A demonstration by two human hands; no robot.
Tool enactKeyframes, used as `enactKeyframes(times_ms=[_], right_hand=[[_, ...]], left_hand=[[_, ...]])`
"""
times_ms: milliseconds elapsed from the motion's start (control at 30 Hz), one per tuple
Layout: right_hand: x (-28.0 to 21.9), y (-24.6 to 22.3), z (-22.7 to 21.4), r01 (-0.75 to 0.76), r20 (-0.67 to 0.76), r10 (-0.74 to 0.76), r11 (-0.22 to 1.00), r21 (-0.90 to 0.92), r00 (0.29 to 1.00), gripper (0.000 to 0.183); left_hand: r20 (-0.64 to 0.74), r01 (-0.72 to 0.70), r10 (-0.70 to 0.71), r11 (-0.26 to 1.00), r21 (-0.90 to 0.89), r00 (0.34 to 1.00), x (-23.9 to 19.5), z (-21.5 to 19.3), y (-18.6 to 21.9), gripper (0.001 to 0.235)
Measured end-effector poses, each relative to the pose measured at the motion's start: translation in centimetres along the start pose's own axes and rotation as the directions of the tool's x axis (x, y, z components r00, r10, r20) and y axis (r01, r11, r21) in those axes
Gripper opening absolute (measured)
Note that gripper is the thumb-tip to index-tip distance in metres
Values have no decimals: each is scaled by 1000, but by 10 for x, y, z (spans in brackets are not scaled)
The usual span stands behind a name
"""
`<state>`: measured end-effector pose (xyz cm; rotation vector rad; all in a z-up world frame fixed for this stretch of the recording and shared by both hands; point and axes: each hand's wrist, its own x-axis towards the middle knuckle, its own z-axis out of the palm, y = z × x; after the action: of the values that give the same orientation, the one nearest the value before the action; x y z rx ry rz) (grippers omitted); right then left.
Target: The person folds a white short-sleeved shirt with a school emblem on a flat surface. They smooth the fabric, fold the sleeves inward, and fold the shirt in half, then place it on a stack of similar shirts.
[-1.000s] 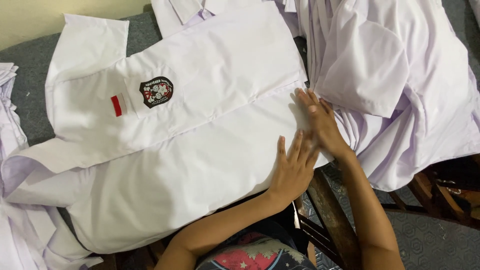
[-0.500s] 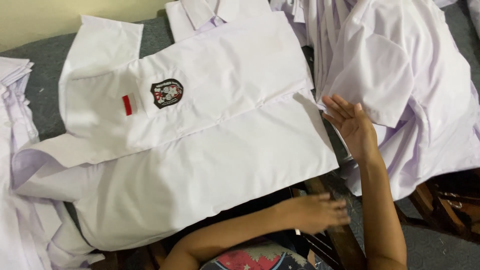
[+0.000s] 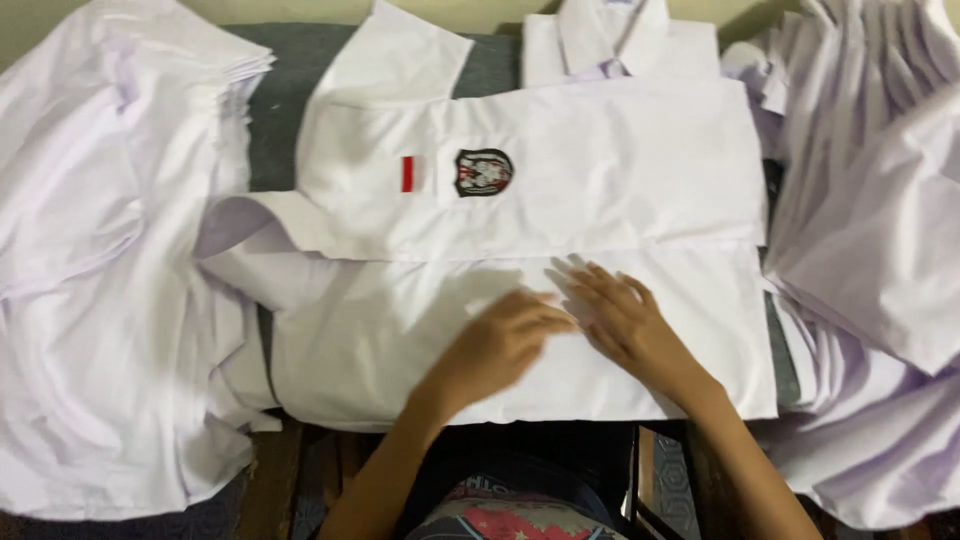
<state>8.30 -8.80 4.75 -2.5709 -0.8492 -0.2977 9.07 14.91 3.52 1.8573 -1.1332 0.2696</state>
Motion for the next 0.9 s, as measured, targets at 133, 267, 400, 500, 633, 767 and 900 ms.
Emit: enactKeyframes(times_ms=[133,267,400,500,633,767,900], right_hand=[[38,-30,17,129,85,-126,991,-28,988,48],[62,-51,35,205,186,-196,978,-33,963,49],[59,-42,56,217,335,-180,973,-77,925,54],[55,-36,53,252,320,-208,963,-100,924,53],[40,-17,50,228,265,-173,954,-194,949,52],[28,12,47,-5,330,35,996,-91,943,53],[51,11,21,35,222,-51,997,75,974,43]], left_hand=[[-31,295,-294,941,165,955,-22,-61,1,31],[13,493,-505,847,201,863,-49,-87,4,30],[-51,579,-586,777,248,809,-90,-91,-14,30],[-96,594,-587,785,178,804,-111,-111,-11,28],[-112,649,-657,754,-98,746,-122,-138,3,32],[-101,724,-748,661,-196,656,-117,-157,11,34],[-168,729,-728,681,-69,664,-114,-173,1,34]])
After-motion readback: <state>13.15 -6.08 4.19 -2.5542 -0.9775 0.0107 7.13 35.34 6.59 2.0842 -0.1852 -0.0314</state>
